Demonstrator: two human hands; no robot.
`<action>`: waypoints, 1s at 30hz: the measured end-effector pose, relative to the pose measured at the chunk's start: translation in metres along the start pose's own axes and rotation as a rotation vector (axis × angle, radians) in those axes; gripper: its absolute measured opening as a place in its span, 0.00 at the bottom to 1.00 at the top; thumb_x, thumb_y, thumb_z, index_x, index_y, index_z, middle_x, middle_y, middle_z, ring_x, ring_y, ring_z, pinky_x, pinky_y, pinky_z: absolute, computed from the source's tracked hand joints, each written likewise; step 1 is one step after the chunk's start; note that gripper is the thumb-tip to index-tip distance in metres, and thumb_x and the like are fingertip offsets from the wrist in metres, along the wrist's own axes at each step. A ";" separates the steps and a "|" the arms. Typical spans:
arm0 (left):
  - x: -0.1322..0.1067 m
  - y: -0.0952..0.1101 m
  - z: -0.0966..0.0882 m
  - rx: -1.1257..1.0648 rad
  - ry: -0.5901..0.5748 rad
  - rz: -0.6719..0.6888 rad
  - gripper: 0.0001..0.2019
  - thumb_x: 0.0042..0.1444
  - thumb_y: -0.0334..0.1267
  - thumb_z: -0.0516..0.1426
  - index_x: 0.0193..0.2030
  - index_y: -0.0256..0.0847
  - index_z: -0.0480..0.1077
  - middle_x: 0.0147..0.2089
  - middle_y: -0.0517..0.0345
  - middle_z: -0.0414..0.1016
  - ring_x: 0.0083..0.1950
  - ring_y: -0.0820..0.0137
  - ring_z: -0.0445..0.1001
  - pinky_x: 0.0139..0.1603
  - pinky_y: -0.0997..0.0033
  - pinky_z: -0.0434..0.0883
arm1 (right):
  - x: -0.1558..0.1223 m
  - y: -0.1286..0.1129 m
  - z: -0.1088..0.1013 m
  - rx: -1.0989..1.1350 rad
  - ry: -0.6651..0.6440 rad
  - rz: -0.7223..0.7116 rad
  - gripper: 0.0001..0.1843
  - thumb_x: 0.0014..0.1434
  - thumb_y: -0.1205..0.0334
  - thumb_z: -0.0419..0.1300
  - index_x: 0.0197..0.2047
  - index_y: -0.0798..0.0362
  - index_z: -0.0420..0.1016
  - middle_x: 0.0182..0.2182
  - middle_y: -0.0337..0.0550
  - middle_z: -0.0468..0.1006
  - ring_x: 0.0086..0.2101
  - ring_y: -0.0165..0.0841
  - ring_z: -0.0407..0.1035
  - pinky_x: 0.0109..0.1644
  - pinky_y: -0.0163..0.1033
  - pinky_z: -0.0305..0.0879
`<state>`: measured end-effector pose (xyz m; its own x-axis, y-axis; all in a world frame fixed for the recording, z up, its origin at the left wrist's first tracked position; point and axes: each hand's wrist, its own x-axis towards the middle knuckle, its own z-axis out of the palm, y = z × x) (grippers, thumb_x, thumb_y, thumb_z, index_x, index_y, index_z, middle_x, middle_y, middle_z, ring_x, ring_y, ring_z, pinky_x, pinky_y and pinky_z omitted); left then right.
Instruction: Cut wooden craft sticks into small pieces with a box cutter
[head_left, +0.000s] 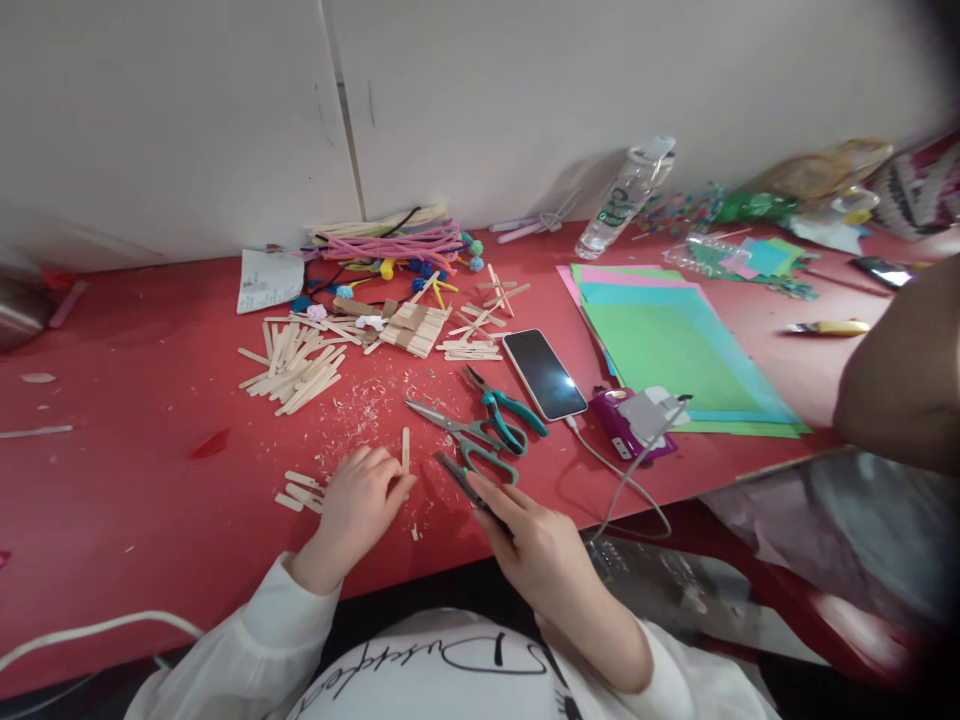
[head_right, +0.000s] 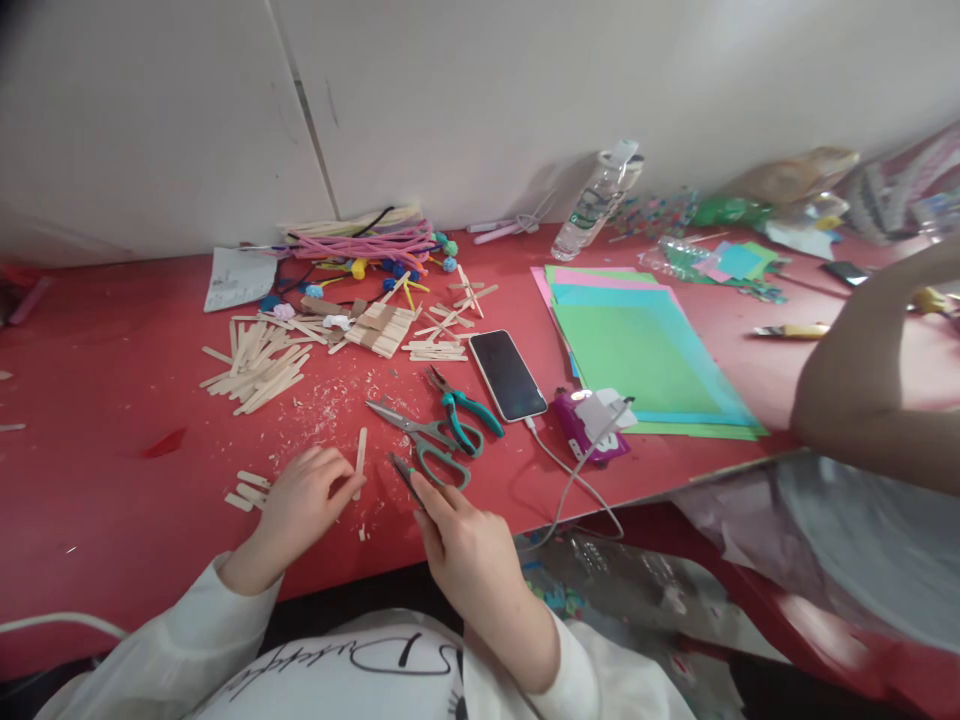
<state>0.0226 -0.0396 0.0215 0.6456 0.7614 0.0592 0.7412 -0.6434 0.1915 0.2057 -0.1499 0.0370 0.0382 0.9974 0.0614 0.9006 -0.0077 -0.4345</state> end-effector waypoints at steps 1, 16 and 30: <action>0.000 0.000 -0.001 -0.028 -0.018 0.024 0.11 0.60 0.37 0.52 0.26 0.42 0.68 0.30 0.58 0.72 0.36 0.66 0.71 0.37 0.67 0.69 | 0.000 0.000 0.000 0.002 0.000 0.001 0.20 0.59 0.69 0.51 0.54 0.55 0.71 0.39 0.49 0.80 0.32 0.36 0.77 0.31 0.36 0.73; 0.008 -0.022 0.024 -0.034 -0.081 0.088 0.34 0.56 0.57 0.50 0.63 0.36 0.57 0.66 0.46 0.56 0.68 0.53 0.48 0.64 0.50 0.52 | 0.006 -0.007 0.002 -0.059 -0.060 -0.029 0.21 0.59 0.68 0.51 0.56 0.52 0.69 0.42 0.48 0.79 0.29 0.35 0.77 0.29 0.35 0.73; 0.005 -0.008 0.033 0.034 0.050 0.032 0.38 0.58 0.60 0.42 0.61 0.27 0.60 0.65 0.43 0.57 0.67 0.54 0.52 0.64 0.52 0.51 | 0.017 -0.023 0.001 -0.243 -0.191 -0.049 0.22 0.59 0.67 0.50 0.57 0.54 0.67 0.37 0.45 0.79 0.25 0.36 0.75 0.19 0.36 0.63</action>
<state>0.0258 -0.0336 -0.0118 0.6599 0.7427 0.1138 0.7265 -0.6694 0.1555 0.1849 -0.1327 0.0470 -0.0690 0.9923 -0.1028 0.9774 0.0466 -0.2063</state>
